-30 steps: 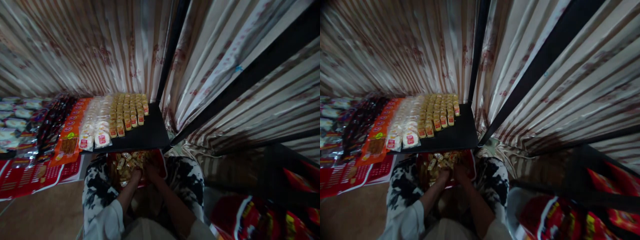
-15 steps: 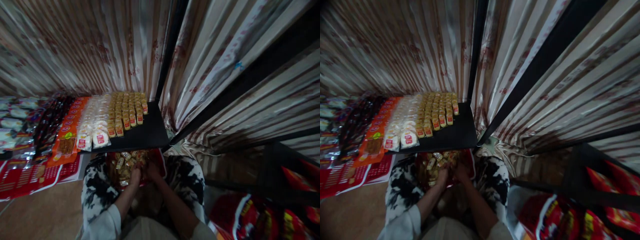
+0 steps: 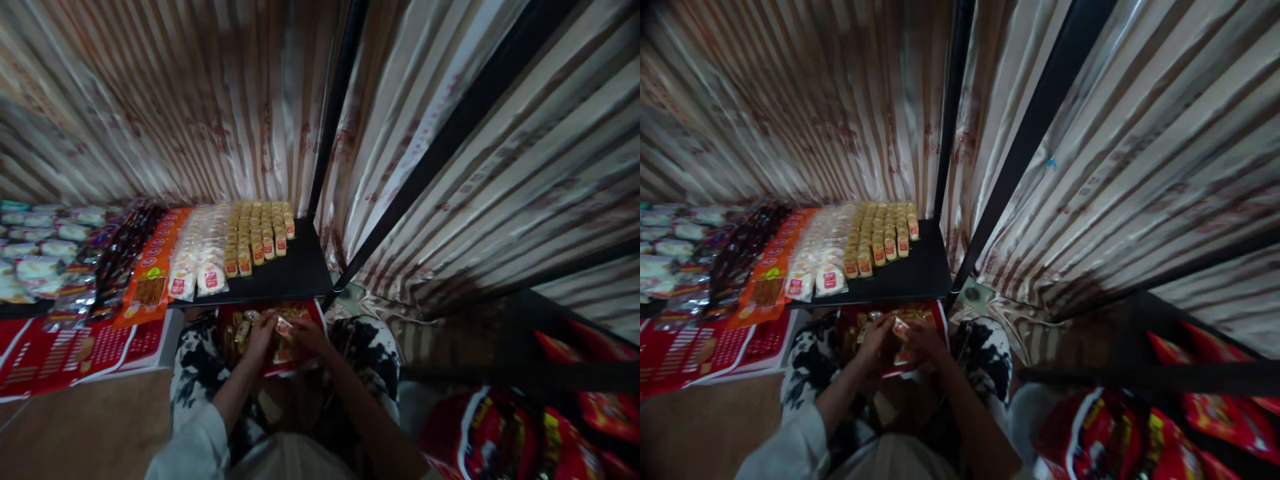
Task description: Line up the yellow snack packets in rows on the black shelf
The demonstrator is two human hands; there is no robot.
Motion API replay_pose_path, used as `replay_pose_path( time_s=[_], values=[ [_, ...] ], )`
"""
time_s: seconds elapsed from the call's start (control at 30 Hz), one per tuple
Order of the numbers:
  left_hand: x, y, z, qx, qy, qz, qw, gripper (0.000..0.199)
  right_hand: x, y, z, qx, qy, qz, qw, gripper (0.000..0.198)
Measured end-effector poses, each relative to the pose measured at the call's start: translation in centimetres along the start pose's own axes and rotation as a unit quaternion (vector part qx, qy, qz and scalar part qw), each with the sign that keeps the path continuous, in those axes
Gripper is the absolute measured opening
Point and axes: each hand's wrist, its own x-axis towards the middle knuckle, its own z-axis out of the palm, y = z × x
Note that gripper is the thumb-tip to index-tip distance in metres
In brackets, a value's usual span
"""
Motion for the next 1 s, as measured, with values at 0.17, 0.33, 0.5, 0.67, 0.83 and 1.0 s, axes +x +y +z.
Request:
replay_pose_path(
  time_s=[0.17, 0.33, 0.5, 0.67, 0.83, 1.0],
  values=[
    [-1.5, 1.7, 0.4, -0.057, -0.070, -0.004, 0.996, 0.025, -0.4, -3.0, -1.3, 0.016, -0.024, -0.038, 0.999, 0.049],
    [-2.0, 2.5, 1.1, -0.223, -0.031, -0.029, 0.974, 0.004, -0.5, -5.7, -1.0, 0.083, 0.038, -0.096, 0.991, 0.054],
    [-2.2, 3.3, 3.0, -0.304, -0.024, -0.022, 0.952, 0.014, -0.3, -6.3, 0.3, 0.181, 0.117, -0.108, 0.971, 0.046],
    [-2.1, 3.8, 5.2, -0.335, -0.018, -0.028, 0.942, 0.017, 0.5, -6.2, 1.5, 0.236, 0.176, -0.127, 0.947, 0.038],
    [-1.2, 4.8, 7.3, -0.291, 0.007, -0.039, 0.956, 0.010, 1.9, -6.9, 0.8, 0.169, 0.203, -0.176, 0.948, 0.038],
    [0.8, 6.8, 9.1, -0.156, 0.032, -0.043, 0.986, 0.011, 5.5, -9.0, -1.9, 0.034, 0.267, -0.169, 0.948, 0.050]
  ],
)
